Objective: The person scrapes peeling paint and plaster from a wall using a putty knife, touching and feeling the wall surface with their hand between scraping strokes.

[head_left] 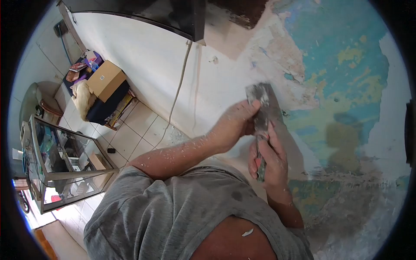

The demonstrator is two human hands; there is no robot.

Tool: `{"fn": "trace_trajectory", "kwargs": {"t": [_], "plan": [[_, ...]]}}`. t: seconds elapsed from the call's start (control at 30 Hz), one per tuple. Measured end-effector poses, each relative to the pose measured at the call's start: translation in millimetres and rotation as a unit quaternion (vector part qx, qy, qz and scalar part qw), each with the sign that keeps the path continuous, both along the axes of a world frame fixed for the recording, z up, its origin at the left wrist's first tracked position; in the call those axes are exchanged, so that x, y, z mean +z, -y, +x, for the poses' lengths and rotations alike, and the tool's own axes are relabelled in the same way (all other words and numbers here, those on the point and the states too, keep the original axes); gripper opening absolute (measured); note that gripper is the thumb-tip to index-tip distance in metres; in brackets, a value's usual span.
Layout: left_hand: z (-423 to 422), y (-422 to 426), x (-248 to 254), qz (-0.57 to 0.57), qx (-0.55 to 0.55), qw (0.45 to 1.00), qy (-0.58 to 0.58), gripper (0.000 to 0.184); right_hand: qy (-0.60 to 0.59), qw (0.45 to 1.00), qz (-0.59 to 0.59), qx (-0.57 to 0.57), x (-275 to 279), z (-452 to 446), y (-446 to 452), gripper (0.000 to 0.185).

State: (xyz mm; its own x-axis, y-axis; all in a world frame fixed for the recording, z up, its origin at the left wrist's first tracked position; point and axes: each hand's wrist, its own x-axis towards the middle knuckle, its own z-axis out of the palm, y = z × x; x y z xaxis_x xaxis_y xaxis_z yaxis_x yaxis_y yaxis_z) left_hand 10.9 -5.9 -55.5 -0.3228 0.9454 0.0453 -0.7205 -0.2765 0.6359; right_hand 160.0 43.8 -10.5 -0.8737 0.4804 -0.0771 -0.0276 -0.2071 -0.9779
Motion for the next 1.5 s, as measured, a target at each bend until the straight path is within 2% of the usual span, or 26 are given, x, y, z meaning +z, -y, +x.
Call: {"fn": "trace_trajectory", "kwargs": {"t": [0.03,0.1,0.17,0.27,0.37,0.5,0.57,0.7,0.8,0.87,0.9,0.97,1.0,1.07,1.1,1.13,1.17,1.2,1.23,1.3,1.4,1.43,1.5], "plan": [[0,0,-2,-0.01,-0.014,1.0,0.001,0.047,0.0,1.0,-0.001,0.004,-1,-7,-1,0.052],[-14,-2,0,0.012,0.05,0.998,-0.021,0.046,0.018,0.999,-0.022,-0.017,0,-27,-1,0.052],[-32,5,10,0.025,0.084,0.996,-0.014,0.042,0.009,1.0,0.021,0.015,-5,-44,-5,0.052],[-35,8,6,0.035,0.073,0.996,-0.029,0.043,-0.008,0.999,0.042,0.016,-6,-46,0,0.055],[-14,7,-7,-0.023,0.004,1.0,-0.013,0.044,-0.004,0.999,0.044,0.02,-13,-27,5,0.055],[-32,5,0,0.011,0.043,0.999,-0.01,0.043,0.002,0.999,0.017,-0.031,-12,-44,21,0.055],[-36,11,2,0.01,0.016,1.0,0.001,0.044,-0.001,0.999,0.017,-0.047,-13,-50,23,0.055],[-23,4,-3,-0.022,0.027,0.999,-0.022,0.044,-0.019,1.0,-0.02,-0.014,-16,-36,9,0.058],[-30,-2,-2,0.026,0.058,0.997,-0.037,0.043,-0.027,1.0,0.012,0.006,-14,-40,1,0.057],[-45,3,12,0.06,0.08,0.993,-0.055,0.042,-0.025,0.995,0.096,0.008,-6,-59,-6,0.052],[-44,4,11,0.061,0.082,0.993,-0.056,0.042,-0.026,0.995,0.098,0.01,-4,-57,-8,0.052],[-45,4,9,0.028,0.082,0.994,-0.07,0.042,0.078,0.967,0.241,0.013,2,-54,-19,0.05],[-39,4,10,0.006,0.074,0.993,-0.089,0.044,0.079,0.966,0.246,0.015,2,-51,-18,0.05],[-27,3,11,-0.003,0.057,0.99,-0.127,0.056,0.075,0.893,0.441,-0.043,0,-43,-16,0.048],[-23,3,18,-0.018,0.064,0.986,-0.15,0.062,0.078,0.893,0.441,-0.043,1,-42,-19,0.048],[-21,3,28,-0.019,0.063,0.987,-0.147,0.062,0.073,0.858,0.504,-0.069,2,-41,-24,0.047],[-20,4,40,-0.039,0.101,0.961,-0.253,0.067,0.068,0.818,0.564,-0.093,2,-42,-26,0.046],[-21,5,48,-0.057,0.139,0.922,-0.357,0.072,0.01,0.788,0.606,-0.109,17,-51,-22,0.041],[-22,4,50,-0.057,0.139,0.923,-0.355,0.072,0.01,0.787,0.607,-0.108,16,-52,-22,0.041],[-24,3,52,-0.052,0.106,0.93,-0.347,0.075,0.011,0.746,0.655,-0.122,13,-54,-24,0.04],[-18,1,26,-0.061,0.099,0.946,-0.304,0.074,-0.017,0.737,0.667,-0.103,-8,-53,-30,0.039],[-18,2,25,-0.061,0.1,0.946,-0.303,0.074,-0.017,0.737,0.668,-0.102,-7,-52,-28,0.039],[-20,7,28,-0.072,0.104,0.937,-0.327,0.072,0.022,0.773,0.627,-0.092,-3,-48,-24,0.04]]}}
